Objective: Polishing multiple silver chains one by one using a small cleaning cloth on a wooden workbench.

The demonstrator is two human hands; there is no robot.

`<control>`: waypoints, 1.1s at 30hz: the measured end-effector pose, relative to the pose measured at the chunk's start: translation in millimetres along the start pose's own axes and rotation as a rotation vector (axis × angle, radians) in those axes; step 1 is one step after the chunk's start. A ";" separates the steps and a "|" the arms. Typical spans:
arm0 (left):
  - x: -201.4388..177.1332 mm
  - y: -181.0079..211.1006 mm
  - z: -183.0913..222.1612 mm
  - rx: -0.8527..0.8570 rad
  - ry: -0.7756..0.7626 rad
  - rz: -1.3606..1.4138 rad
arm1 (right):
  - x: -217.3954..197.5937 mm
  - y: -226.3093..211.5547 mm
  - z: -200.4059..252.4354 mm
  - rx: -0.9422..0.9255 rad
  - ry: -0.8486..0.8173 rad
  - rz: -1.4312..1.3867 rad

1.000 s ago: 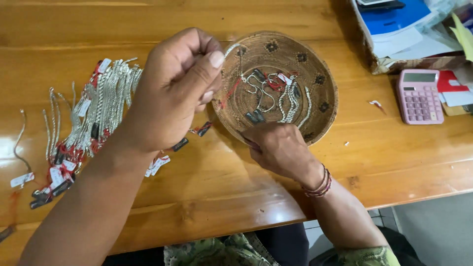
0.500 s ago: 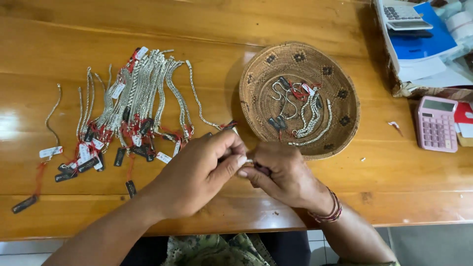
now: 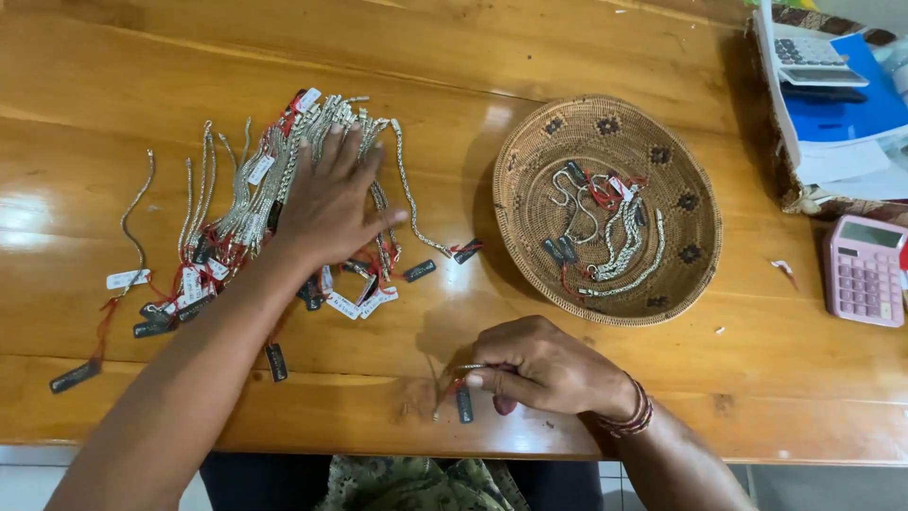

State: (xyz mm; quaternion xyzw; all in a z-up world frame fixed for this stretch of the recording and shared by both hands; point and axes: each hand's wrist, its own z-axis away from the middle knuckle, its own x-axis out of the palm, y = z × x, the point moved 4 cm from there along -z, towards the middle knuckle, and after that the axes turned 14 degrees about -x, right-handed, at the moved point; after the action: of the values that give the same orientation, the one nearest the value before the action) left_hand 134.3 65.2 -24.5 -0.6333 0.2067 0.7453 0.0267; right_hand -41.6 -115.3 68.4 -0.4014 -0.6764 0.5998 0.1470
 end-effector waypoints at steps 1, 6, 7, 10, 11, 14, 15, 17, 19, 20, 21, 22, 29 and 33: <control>5.5 5.0 -1.9 -0.005 0.012 -0.005 | -0.3 7.4 2.5 -0.010 0.007 -0.010; 17.6 15.9 -6.3 -0.027 0.019 -0.023 | 1.5 14.7 1.5 -0.013 -0.011 0.039; 18.3 16.4 -6.8 -0.027 0.014 -0.010 | 1.8 14.0 1.1 -0.007 -0.010 0.037; 16.5 16.9 -6.0 -0.016 0.014 0.023 | 1.7 10.4 -2.3 -0.006 0.004 0.032; 15.5 17.6 -4.9 -0.005 0.019 0.043 | 1.3 8.9 -3.2 -0.010 0.016 0.029; 11.4 13.9 -2.7 0.101 0.084 0.195 | -0.1 25.5 11.6 -0.003 0.091 0.011; 6.9 18.4 7.0 0.107 0.081 0.196 | -1.4 19.6 8.6 0.001 0.096 0.013; -13.0 31.4 28.0 0.286 0.266 0.416 | -6.9 6.7 3.0 -0.018 0.159 0.054; -17.3 58.2 66.6 0.385 0.017 0.684 | -8.0 22.9 17.8 -0.012 0.198 0.079; -19.1 72.7 87.5 0.474 -0.236 0.944 | -9.3 30.9 24.5 -0.010 0.232 0.101; -23.4 77.1 97.2 0.476 -0.238 0.943 | -9.7 28.9 23.4 -0.010 0.234 0.102; -22.1 83.3 106.9 0.449 -0.385 0.886 | -11.6 26.7 22.6 -0.015 0.266 0.119; -2.4 57.1 104.2 0.260 -0.428 0.793 | -15.7 29.7 54.4 0.135 0.326 0.134; -6.9 45.5 97.2 0.206 -0.508 0.663 | -12.0 43.8 74.5 0.181 0.363 0.111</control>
State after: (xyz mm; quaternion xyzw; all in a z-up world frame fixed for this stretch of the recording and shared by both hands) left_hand 31.2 58.4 5.5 -0.3229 0.4593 0.8214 -0.1009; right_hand -68.6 -177.5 13.4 -0.5248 -0.5590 0.5831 0.2685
